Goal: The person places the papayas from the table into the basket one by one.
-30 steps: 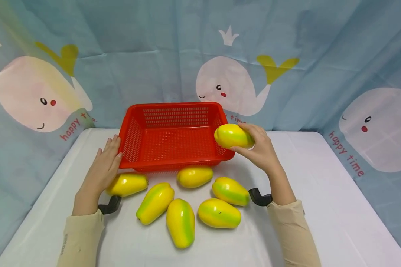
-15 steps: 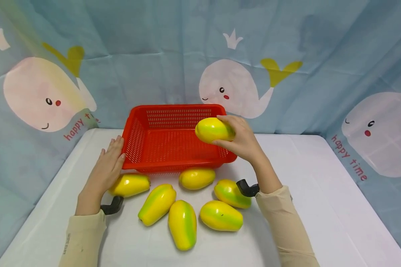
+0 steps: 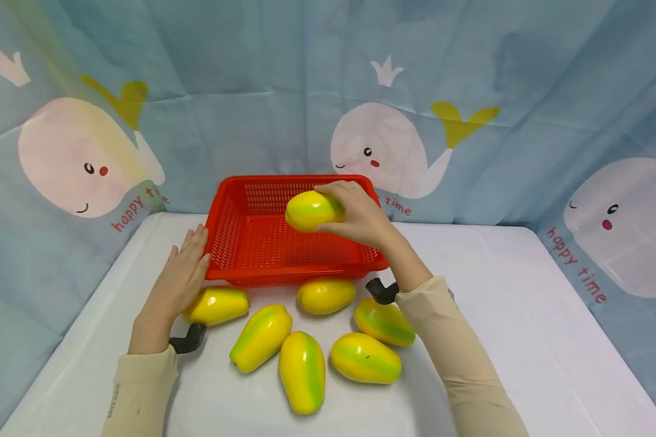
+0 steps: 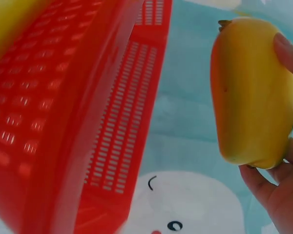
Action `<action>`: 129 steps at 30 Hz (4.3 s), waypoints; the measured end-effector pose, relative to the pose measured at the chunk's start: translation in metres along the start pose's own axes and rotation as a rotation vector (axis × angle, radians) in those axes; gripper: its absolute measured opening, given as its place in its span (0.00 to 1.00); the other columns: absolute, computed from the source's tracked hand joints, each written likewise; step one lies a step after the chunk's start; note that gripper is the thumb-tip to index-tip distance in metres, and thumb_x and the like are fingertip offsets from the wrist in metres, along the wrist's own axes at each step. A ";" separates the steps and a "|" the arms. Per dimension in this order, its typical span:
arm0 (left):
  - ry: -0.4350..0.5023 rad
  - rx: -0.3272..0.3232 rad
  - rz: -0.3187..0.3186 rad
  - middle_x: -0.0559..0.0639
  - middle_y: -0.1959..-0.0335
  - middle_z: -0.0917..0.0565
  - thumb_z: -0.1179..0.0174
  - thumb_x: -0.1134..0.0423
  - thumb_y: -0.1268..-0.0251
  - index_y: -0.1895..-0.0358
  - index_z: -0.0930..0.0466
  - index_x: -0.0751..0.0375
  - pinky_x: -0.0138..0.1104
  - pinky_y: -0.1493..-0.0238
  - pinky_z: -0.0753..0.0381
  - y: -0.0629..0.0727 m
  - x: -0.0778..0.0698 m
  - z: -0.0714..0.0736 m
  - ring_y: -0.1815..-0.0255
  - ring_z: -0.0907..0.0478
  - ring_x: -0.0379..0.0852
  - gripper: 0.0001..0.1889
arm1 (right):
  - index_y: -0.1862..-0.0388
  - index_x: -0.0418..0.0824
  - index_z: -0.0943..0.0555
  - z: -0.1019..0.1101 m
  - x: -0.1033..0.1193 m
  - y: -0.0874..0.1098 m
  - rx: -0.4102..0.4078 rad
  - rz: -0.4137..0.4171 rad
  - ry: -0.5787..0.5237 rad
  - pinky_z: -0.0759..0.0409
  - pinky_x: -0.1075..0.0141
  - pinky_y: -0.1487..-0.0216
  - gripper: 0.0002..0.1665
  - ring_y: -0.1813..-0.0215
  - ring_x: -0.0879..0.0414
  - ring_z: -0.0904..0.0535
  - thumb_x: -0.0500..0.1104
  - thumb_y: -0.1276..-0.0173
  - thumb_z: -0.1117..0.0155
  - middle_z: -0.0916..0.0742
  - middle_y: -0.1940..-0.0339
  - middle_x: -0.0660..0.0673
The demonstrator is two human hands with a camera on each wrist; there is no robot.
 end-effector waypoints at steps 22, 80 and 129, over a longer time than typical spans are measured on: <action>-0.014 -0.002 0.014 0.57 0.24 0.54 0.59 0.54 0.26 0.25 0.58 0.62 0.57 0.30 0.62 0.001 0.002 -0.002 0.24 0.61 0.55 0.33 | 0.37 0.44 0.26 -0.049 -0.011 -0.026 0.312 -0.073 0.020 0.34 0.54 0.36 0.36 0.37 0.50 0.34 0.50 0.45 0.27 0.23 0.39 0.46; -0.036 -0.011 0.009 0.57 0.24 0.54 0.60 0.55 0.26 0.25 0.58 0.63 0.57 0.30 0.62 -0.002 0.001 -0.003 0.24 0.62 0.55 0.32 | 0.38 0.45 0.25 -0.072 -0.064 -0.002 0.506 -0.264 -0.029 0.35 0.49 0.35 0.35 0.35 0.48 0.33 0.47 0.46 0.26 0.23 0.38 0.46; -0.034 -0.034 0.013 0.59 0.24 0.53 0.60 0.55 0.26 0.26 0.56 0.65 0.57 0.30 0.63 -0.001 0.001 -0.004 0.24 0.60 0.56 0.32 | 0.41 0.40 0.24 0.003 -0.029 0.149 -0.008 -0.097 -0.232 0.31 0.74 0.41 0.28 0.43 0.60 0.26 0.33 0.42 0.31 0.18 0.45 0.47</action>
Point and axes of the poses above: each hand's wrist, its own y-axis away from the middle knuckle, its own z-axis out of the back of the hand, x = y × z, the point moved 4 cm from there along -y, towards the middle knuckle
